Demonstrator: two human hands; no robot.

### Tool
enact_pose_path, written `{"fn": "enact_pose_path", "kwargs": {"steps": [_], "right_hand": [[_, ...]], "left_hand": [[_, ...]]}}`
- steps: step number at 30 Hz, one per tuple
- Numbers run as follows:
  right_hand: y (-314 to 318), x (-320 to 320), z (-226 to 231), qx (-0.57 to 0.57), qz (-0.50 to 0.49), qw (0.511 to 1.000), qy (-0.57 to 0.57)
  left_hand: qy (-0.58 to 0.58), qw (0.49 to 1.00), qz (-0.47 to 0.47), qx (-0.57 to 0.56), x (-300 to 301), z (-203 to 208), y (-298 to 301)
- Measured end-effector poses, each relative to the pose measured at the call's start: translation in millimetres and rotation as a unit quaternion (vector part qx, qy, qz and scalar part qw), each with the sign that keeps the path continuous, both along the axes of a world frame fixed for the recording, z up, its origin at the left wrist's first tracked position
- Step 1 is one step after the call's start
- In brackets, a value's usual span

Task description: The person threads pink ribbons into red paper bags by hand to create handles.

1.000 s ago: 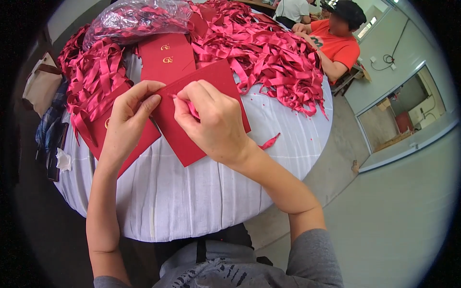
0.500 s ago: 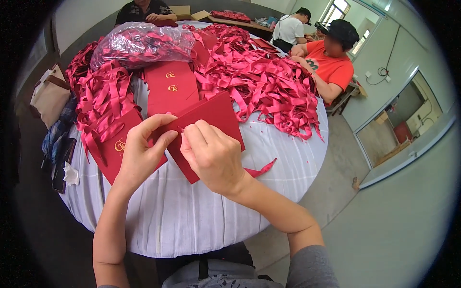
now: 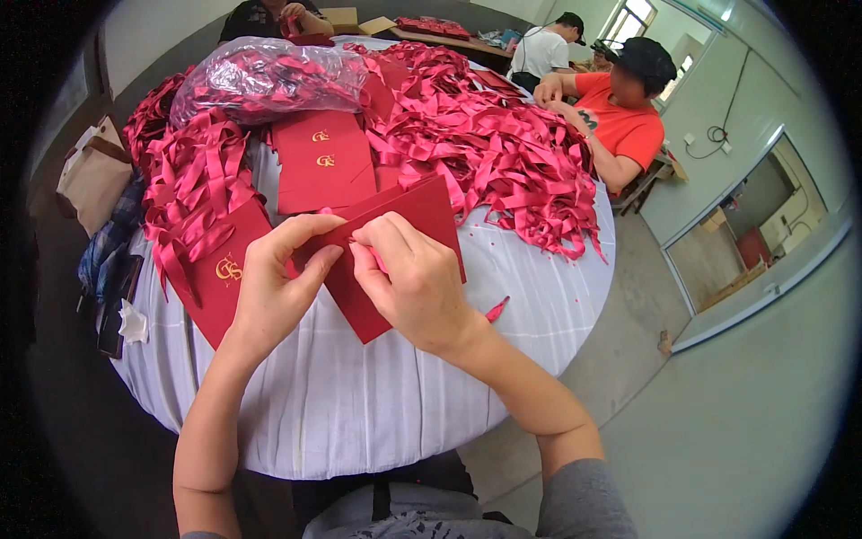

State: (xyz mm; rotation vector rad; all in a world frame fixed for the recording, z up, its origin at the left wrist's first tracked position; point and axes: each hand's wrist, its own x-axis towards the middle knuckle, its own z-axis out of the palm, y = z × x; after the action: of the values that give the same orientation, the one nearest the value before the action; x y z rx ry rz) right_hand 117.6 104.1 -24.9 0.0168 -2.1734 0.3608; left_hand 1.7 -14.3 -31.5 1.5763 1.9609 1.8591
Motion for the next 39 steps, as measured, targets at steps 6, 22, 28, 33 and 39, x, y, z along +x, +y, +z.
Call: {"fn": "enact_pose_path", "kwargs": {"steps": [6, 22, 28, 33, 39], "right_hand": [[-1, -3, -7, 0.006, 0.002, 1.0, 0.007], [26, 4, 55, 0.036, 0.026, 0.979, -0.197], [40, -21, 110, -0.062, 0.113, 0.815, -0.565], [38, -12, 107, -0.149, 0.107, 0.807, -0.561], [39, -5, 85, -0.229, 0.111, 0.846, -0.468]], "left_hand": [[-0.024, 1.0, -0.013, -0.001, 2, 0, 0], [0.193, 0.978, -0.02, 0.073, 10, 0, 0], [0.261, 0.963, -0.022, 0.064, 16, 5, -1], [0.263, 0.963, -0.03, 0.053, 17, 6, -2], [0.191, 0.98, -0.045, 0.033, 19, 11, -6]]}}
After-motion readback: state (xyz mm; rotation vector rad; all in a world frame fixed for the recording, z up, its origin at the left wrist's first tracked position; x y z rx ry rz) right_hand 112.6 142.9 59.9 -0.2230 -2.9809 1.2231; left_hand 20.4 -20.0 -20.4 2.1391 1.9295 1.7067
